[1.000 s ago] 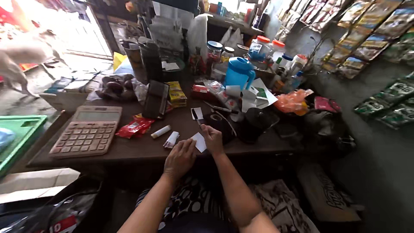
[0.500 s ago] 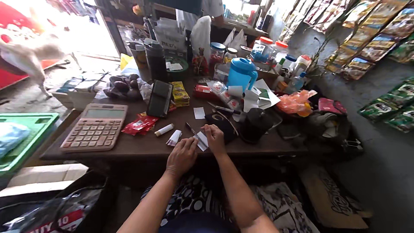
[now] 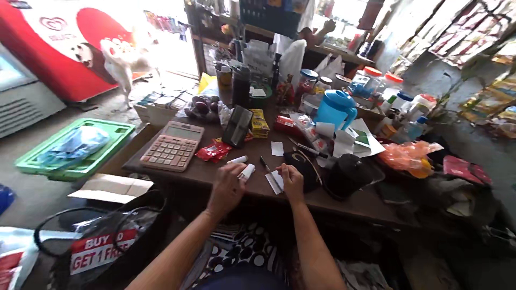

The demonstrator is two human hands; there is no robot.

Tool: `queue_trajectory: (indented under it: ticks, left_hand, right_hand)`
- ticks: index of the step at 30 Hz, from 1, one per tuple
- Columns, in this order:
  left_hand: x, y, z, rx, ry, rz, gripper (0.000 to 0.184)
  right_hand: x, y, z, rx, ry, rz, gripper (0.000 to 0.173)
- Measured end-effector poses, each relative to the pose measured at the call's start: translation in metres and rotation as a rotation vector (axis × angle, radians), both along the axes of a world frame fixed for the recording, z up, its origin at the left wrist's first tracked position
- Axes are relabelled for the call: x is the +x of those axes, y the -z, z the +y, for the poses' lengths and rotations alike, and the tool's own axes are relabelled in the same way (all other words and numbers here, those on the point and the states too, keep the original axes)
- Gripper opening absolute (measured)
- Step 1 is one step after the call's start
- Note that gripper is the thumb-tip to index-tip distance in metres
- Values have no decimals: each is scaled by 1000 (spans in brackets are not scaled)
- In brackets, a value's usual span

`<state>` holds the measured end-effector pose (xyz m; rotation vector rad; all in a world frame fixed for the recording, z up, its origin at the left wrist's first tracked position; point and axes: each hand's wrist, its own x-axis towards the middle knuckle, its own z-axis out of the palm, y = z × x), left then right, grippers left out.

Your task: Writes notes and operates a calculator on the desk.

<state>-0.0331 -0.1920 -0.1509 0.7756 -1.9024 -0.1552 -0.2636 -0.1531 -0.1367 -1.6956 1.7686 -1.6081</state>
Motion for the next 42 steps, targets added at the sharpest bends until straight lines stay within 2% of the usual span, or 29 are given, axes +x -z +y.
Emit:
queue_trajectory:
  ticks: [3, 5, 7, 8, 10, 17, 24, 26, 28, 30, 32, 34, 35, 37, 38, 40, 41, 42]
  left_hand:
    - [83, -18, -37, 125, -259, -23, 42]
    - [120, -54, -44, 396, -388, -49, 49]
    - [125, -113, -34, 709, -430, -71, 55]
    - [125, -127, -31, 762, -434, -81, 55]
    - [128, -135, -30, 761, -417, -117, 55]
    - [128, -134, -38, 785, -455, -405, 56]
    - [133, -129, -31, 699, -361, -369, 62]
    - [146, -97, -40, 585, -311, -394, 64]
    - [159, -48, -58, 317, -252, -353, 64]
    - [151, -35, -59, 233, -231, -322, 66]
    - [138, -51, -47, 291, -294, -311, 63]
    - [122, -101, -24, 587, -338, -313, 62]
    - [117, -115, -20, 668, -359, -296, 63]
    - [119, -119, -23, 707, -357, -297, 66]
    - [125, -110, -29, 658, -342, -332, 68]
    - [145, -63, -54, 386, -324, -373, 68]
    - [149, -49, -62, 314, -322, -374, 67]
    - [148, -50, -62, 337, -332, -414, 66]
  right_hand:
    - [-1, 0, -2, -5, -13, -8, 37]
    - [-1, 0, -3, -2, -18, -10, 37]
    - [0, -3, -2, 14, -28, -18, 38]
    - [0, -3, -2, 20, -29, -29, 38]
    - [0, -1, -1, 22, -27, -46, 38]
    - [0, -2, 0, 14, -20, -43, 39]
    - [-1, -2, 0, 19, -21, -45, 38]
    - [-1, -2, -1, 20, -28, -45, 38]
    - [-2, 0, -1, 23, -27, -51, 38]
    - [-2, -1, 0, 28, -20, -57, 38]
    - [-2, -1, -1, 30, -18, -55, 38]
    - [0, -3, 0, 32, -20, -55, 38]
    - [0, -3, 0, 35, -20, -56, 38]
    - [-1, -3, 0, 40, -28, -57, 38]
    - [-1, -3, 0, 43, -30, -56, 38]
    - [-2, -2, -1, 44, -29, -51, 38]
    - [-2, -2, -1, 44, -30, -50, 38]
    - [-2, -2, -1, 46, -29, -52, 38]
